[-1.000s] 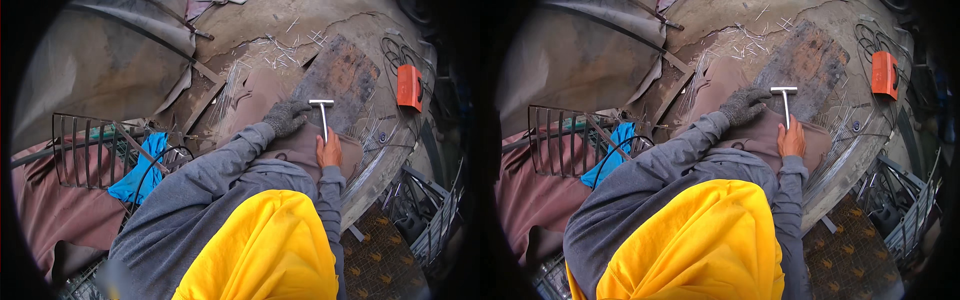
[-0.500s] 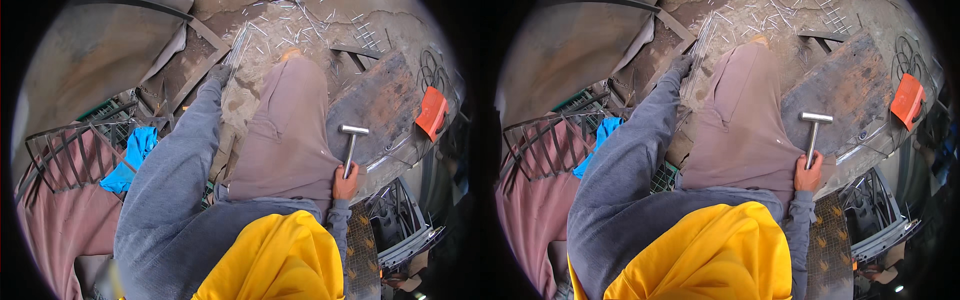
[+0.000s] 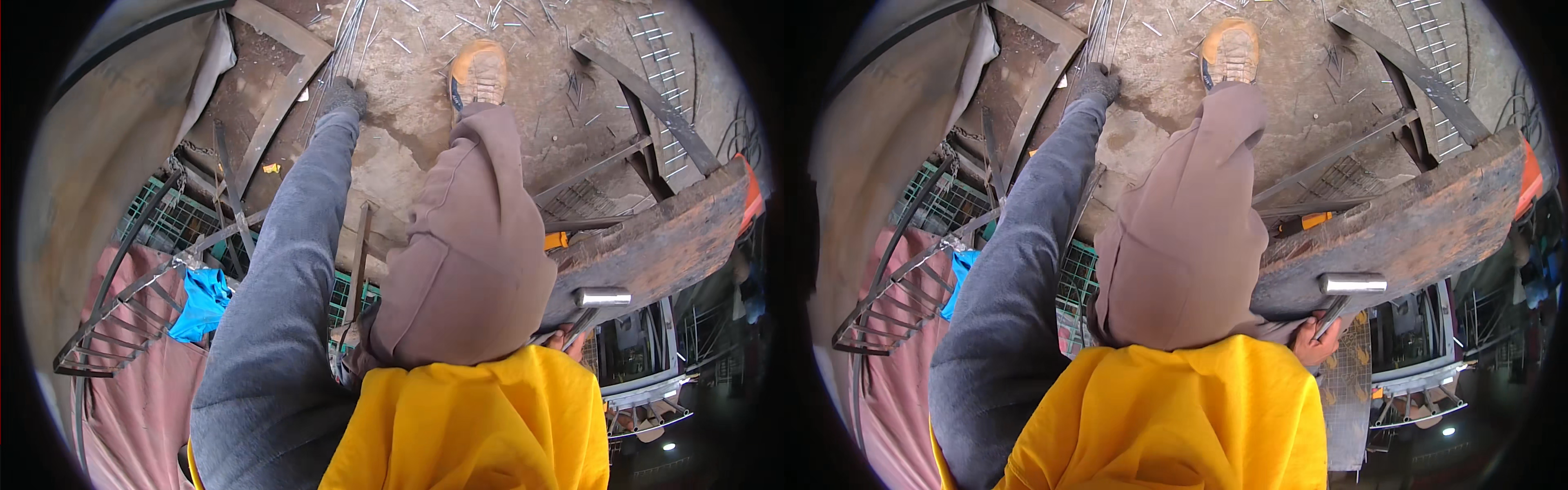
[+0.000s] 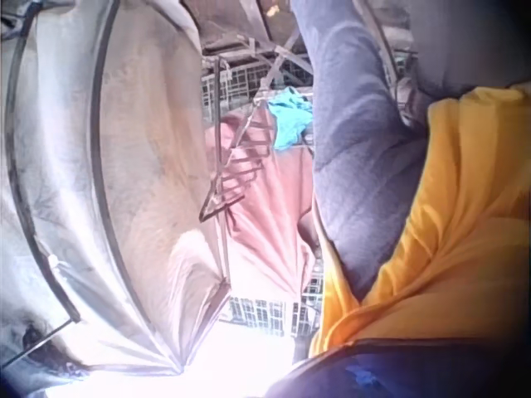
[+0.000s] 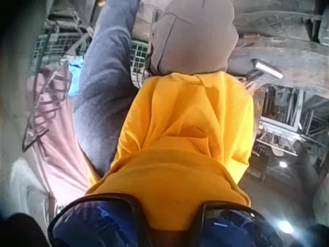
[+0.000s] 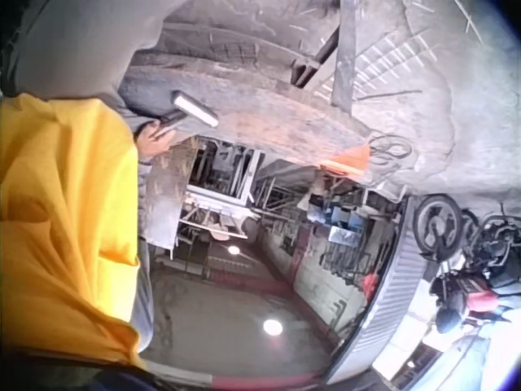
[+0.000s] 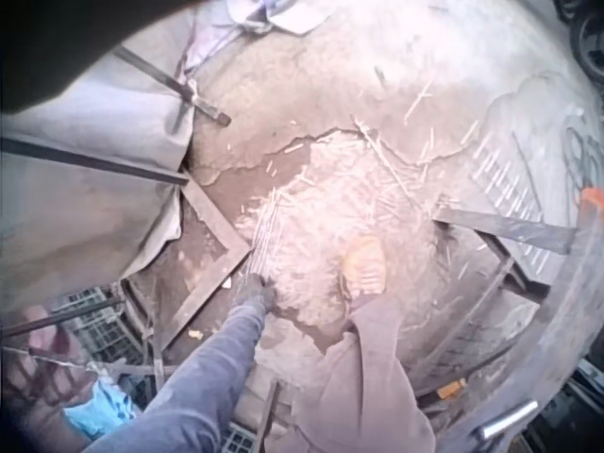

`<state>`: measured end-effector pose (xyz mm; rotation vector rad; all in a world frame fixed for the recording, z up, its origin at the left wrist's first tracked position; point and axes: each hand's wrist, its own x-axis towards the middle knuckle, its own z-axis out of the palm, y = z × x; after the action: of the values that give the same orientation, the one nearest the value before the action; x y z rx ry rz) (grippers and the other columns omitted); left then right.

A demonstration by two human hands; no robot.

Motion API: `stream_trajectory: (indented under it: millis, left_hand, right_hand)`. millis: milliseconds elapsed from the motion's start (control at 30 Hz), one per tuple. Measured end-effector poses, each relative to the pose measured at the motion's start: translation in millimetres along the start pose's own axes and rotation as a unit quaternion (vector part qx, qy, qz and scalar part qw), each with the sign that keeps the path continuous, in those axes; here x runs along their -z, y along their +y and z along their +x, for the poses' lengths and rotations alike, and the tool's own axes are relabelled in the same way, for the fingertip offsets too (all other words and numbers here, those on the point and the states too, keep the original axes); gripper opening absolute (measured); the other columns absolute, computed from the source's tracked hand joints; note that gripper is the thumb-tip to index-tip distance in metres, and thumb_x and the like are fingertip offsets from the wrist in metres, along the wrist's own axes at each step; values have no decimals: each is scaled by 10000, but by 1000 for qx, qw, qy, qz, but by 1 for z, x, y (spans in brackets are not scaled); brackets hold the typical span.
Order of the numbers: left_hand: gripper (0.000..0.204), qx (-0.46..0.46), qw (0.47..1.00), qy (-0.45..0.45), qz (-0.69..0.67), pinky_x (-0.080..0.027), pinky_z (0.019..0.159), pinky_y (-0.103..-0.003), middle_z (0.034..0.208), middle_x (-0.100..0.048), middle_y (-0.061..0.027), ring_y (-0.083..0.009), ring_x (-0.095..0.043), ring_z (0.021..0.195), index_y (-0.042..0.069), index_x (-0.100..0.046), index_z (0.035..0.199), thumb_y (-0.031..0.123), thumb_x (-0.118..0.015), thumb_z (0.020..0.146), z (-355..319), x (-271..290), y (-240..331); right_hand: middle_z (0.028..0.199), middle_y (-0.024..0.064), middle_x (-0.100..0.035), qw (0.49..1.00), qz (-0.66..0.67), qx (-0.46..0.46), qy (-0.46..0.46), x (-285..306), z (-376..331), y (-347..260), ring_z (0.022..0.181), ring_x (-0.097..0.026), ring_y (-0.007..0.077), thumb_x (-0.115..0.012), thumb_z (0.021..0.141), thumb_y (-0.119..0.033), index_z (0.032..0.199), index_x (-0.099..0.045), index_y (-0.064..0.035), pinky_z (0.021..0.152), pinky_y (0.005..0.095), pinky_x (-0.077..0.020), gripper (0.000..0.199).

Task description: Straightening and inspecting thin metal wire using a T-bar tool and manual manipulation on a wooden block

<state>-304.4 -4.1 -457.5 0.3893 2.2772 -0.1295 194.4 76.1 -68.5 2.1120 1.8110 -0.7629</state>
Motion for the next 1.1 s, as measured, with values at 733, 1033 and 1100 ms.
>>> stream_trajectory:
  millis: [733,1033,1100]
  left_hand:
    - [317,-319,911,-9,-263,-509,831,-386,990,-699,-120,-282,-670,915,133,-653,1147,340,-620,911,-102,129,154]
    - [316,-623,782,-7,-4,-487,878,-336,1040,-677,-123,-215,-643,961,32,-657,1088,307,-622,935,-338,232,225]
    - [364,-608,792,-16,63,-491,872,-367,1018,-686,-150,-281,-655,970,37,-664,1090,354,-616,919,-356,211,221]
  right_hand:
    - [608,123,-568,996,79,30,23,4,5,-28,521,-585,266,-690,849,-237,859,-569,-68,524,373,-458,208]
    - [836,152,-646,990,68,92,80,37,-39,3,803,-636,402,-589,925,-379,1082,-612,-151,676,494,-487,278]
    - [897,147,-635,988,44,103,106,38,-58,24,852,-634,392,-578,931,-370,1092,-610,-144,693,490,-489,279]
